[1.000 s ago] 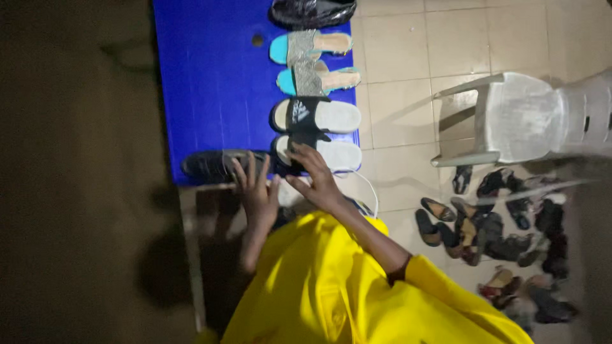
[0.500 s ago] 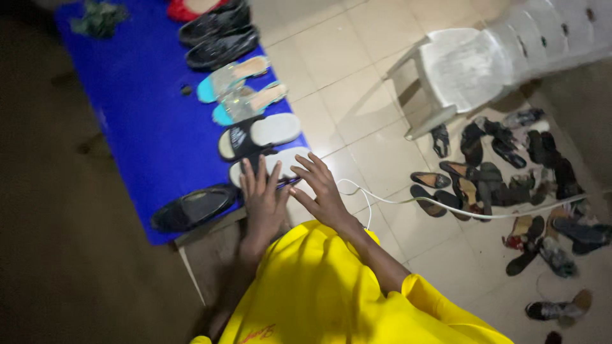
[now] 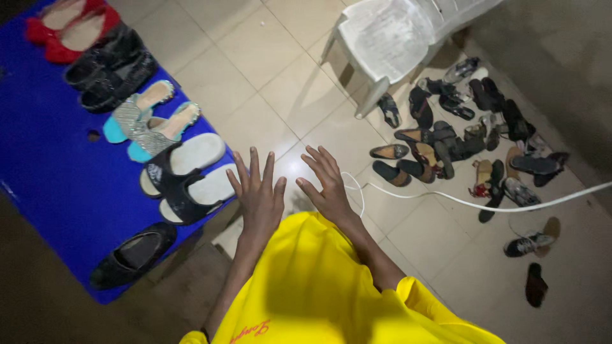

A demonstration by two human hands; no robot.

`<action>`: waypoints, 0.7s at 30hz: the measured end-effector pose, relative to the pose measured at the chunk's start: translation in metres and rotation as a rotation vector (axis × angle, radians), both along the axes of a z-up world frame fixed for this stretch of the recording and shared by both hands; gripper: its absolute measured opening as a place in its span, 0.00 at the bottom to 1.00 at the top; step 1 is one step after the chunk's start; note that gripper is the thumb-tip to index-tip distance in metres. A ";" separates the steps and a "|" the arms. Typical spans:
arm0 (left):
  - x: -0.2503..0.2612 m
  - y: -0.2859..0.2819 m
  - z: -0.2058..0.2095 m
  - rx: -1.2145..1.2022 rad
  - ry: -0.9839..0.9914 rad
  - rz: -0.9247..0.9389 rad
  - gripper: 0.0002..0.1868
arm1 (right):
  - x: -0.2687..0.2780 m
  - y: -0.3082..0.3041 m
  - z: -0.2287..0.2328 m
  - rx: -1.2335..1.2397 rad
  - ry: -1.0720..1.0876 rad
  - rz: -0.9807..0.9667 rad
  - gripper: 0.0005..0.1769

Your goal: The person picks up a shoe and wipes the sole and sides with a cloth.

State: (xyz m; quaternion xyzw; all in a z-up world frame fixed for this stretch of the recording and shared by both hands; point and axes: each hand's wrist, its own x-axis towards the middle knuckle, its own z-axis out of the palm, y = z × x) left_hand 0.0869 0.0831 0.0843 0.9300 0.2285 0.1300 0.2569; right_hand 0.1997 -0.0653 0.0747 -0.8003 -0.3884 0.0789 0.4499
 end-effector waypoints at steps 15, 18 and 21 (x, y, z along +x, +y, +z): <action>0.076 0.022 -0.017 -0.112 -0.017 -0.126 0.30 | 0.063 0.020 0.004 -0.096 0.000 -0.013 0.29; 0.097 0.040 -0.017 -0.106 -0.038 -0.152 0.30 | 0.082 0.037 0.007 -0.134 -0.035 -0.027 0.30; 0.115 0.058 -0.014 -0.055 -0.080 -0.204 0.30 | 0.103 0.054 0.008 -0.134 -0.046 -0.002 0.30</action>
